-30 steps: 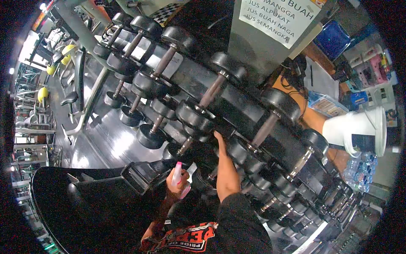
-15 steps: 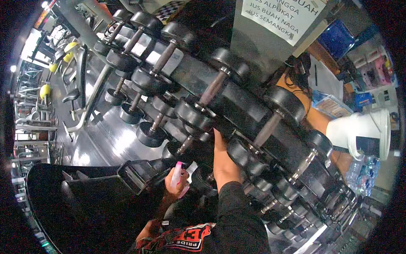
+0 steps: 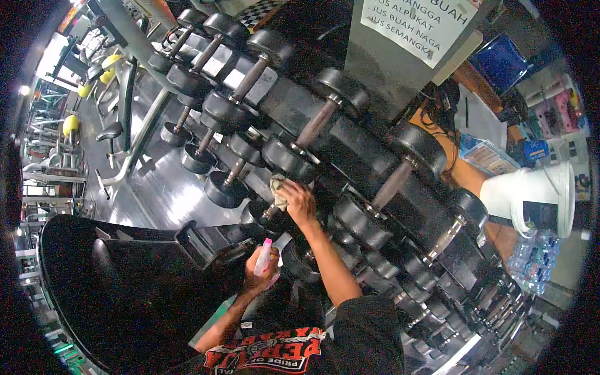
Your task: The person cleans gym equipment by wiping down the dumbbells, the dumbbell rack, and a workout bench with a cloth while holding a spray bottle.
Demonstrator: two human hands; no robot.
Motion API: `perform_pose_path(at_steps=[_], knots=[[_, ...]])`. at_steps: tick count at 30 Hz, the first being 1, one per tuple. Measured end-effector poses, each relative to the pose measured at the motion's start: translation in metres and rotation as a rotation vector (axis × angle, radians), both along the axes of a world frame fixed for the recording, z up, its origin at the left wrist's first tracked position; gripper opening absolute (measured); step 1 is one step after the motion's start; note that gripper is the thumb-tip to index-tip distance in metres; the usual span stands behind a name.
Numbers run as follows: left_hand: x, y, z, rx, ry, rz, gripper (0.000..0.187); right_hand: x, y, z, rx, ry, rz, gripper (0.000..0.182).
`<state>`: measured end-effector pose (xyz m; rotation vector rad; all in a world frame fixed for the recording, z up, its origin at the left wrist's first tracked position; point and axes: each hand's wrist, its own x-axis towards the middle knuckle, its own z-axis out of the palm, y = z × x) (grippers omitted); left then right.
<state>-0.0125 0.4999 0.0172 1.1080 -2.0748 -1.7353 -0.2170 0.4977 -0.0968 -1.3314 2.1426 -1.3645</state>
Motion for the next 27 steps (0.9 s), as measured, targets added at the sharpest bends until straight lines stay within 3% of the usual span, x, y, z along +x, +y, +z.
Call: perform_pose_path(at_steps=[2,5,7,10,11,12,14,15,16,18,20,21,22,25,27], knots=[[0.001,0.004,0.000,-0.082,-0.018,-0.012,0.008,0.021,0.011,-0.008,0.087,0.374,-0.155,0.019],[0.008,0.009,-0.006,-0.180,-0.001,0.013,0.008,0.038,0.011,-0.031,0.095,0.349,-0.165,0.016],[0.010,0.011,-0.002,-0.048,-0.057,0.008,0.009,0.044,0.017,-0.031,0.085,0.330,-0.148,0.016],[0.009,0.016,0.004,-0.064,-0.073,0.002,0.010,0.046,0.028,-0.024,0.037,0.267,-0.045,0.024],[0.011,0.018,0.000,-0.042,-0.091,0.019,0.012,0.051,0.035,-0.019,0.011,0.237,0.006,0.035],[0.011,0.019,0.006,-0.041,-0.089,0.016,0.012,0.061,0.042,-0.014,0.033,0.042,0.022,0.044],[0.007,0.023,0.020,0.135,-0.112,0.082,0.012,0.082,0.050,-0.036,0.234,-0.690,-0.035,0.055],[0.008,0.025,0.020,0.139,-0.108,0.074,0.012,0.092,0.049,-0.064,0.258,-0.790,-0.192,0.053],[0.012,0.026,0.018,0.150,-0.083,0.076,0.012,0.097,0.052,-0.107,0.260,-0.787,-0.200,0.053],[0.021,0.029,0.012,0.161,-0.057,0.080,0.012,0.104,0.055,-0.181,0.074,-1.011,-0.391,0.041],[0.028,0.032,0.002,0.038,-0.066,0.084,0.011,0.070,0.022,-0.191,-0.642,-2.147,-1.084,0.028],[0.029,0.032,0.006,0.006,-0.069,0.075,0.011,0.056,0.008,-0.192,-0.770,-2.151,-1.066,0.028],[0.029,0.032,0.010,0.005,-0.071,0.080,0.011,0.037,-0.005,-0.135,-0.763,-2.283,-1.374,0.026],[0.033,0.034,0.014,0.087,-0.038,0.125,0.012,0.045,-0.008,-0.131,-0.821,-2.304,-1.293,0.022],[0.041,0.031,0.005,-0.056,-0.050,0.063,0.012,0.043,-0.019,-0.129,-0.898,-2.322,-1.196,0.020]])
